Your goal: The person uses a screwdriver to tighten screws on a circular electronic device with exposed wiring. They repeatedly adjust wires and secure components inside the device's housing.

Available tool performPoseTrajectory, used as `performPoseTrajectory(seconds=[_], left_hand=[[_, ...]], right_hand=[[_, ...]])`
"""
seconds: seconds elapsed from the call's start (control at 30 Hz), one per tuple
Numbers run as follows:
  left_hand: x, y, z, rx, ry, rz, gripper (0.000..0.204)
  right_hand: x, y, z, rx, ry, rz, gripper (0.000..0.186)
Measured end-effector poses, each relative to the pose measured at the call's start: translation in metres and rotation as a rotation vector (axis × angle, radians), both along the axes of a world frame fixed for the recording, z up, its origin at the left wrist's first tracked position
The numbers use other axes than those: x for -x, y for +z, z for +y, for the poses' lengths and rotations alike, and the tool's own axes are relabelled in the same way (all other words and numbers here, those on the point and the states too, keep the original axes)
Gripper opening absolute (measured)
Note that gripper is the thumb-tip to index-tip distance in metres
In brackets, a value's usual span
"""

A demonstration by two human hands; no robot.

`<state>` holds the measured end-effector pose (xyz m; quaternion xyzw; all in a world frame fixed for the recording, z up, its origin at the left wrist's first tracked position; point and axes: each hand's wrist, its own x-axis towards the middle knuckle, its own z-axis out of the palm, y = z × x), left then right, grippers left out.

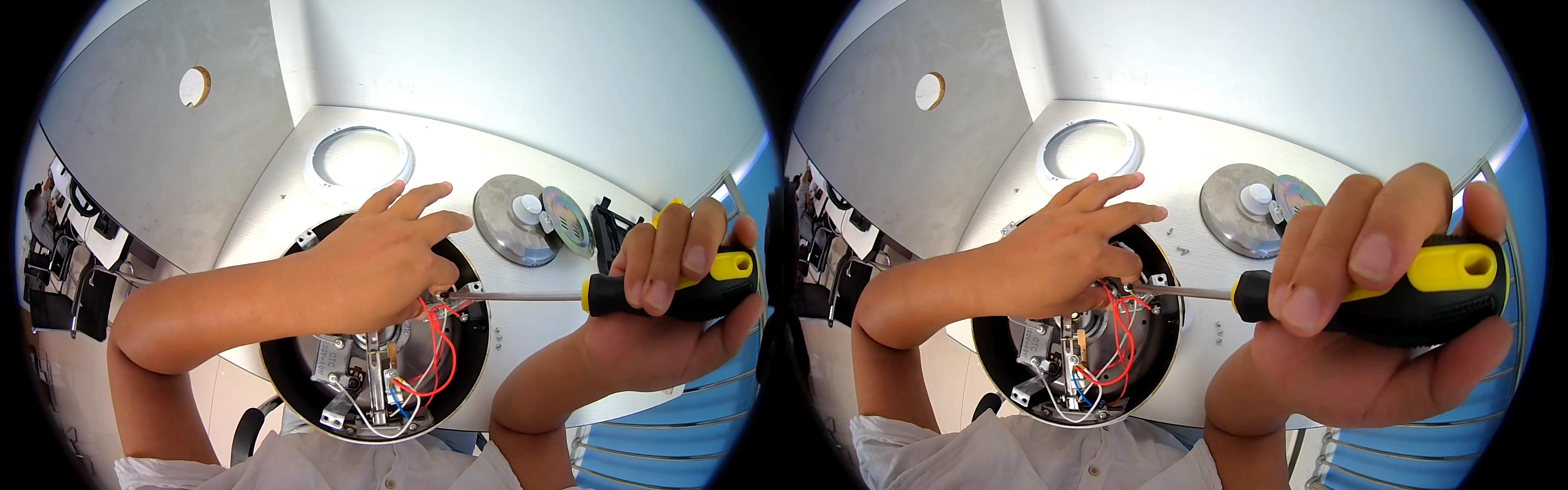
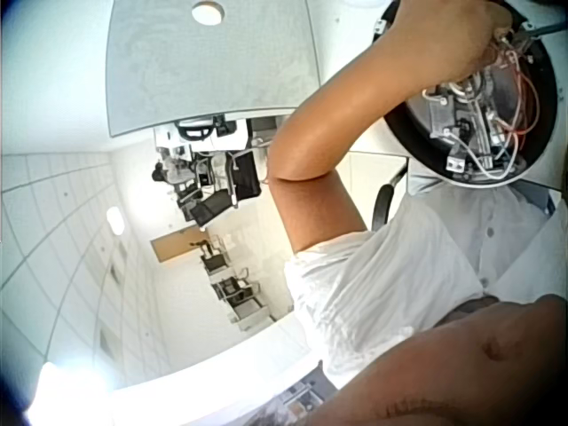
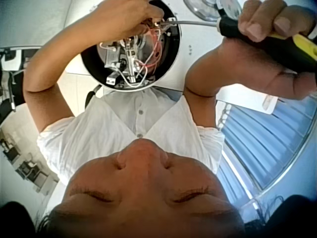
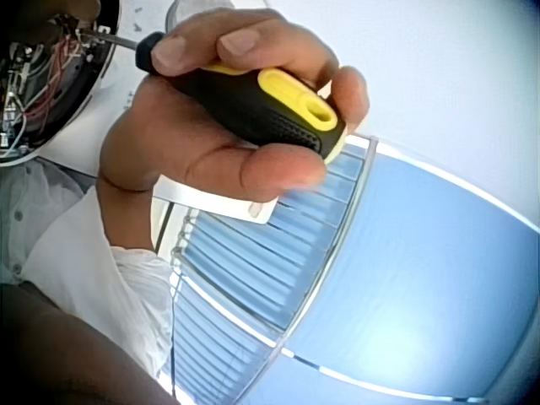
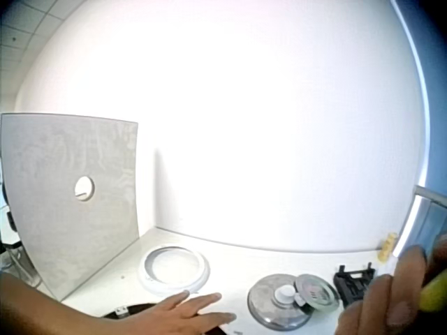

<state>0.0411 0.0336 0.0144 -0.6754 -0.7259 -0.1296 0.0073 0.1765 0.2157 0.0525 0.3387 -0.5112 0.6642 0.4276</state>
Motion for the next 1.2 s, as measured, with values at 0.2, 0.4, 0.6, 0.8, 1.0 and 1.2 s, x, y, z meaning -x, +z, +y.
performPoseTrajectory(seconds=[0.2,0.4,0.6,0.8,1.0,1.2], left_hand=[[-0.0015,-0.0002,-0.0004,-0.007,0.005,-0.016,0.027],[-0.0006,0.0019,0.0,-0.007,-0.022,-0.011,0.017],[-0.0017,0.0009,-0.0026,0.003,-0.016,-0.033,0.016],[-0.002,-0.0008,-0.0042,-0.006,-0.022,-0.061,0.018],[0.0,-0.0011,-0.0033,-0.002,-0.031,-0.072,0.024],[-0.0009,-0.0015,-0.0038,0.019,0.008,-0.065,0.034]], right_hand=[[0.0004,0.0014,0.0002,-0.063,0.027,-0.006,0.046],[0.0014,0.0006,0.0005,-0.026,0.004,-0.02,0.044],[0.0026,0.0014,0.0,-0.009,-0.003,-0.016,0.044],[-0.0024,0.0031,-0.0053,-0.015,0.029,-0.013,0.043],[-0.0057,0.0048,-0.0044,-0.031,0.033,-0.009,0.043],[-0.0025,0.003,-0.0008,-0.051,0.046,0.012,0.043]])
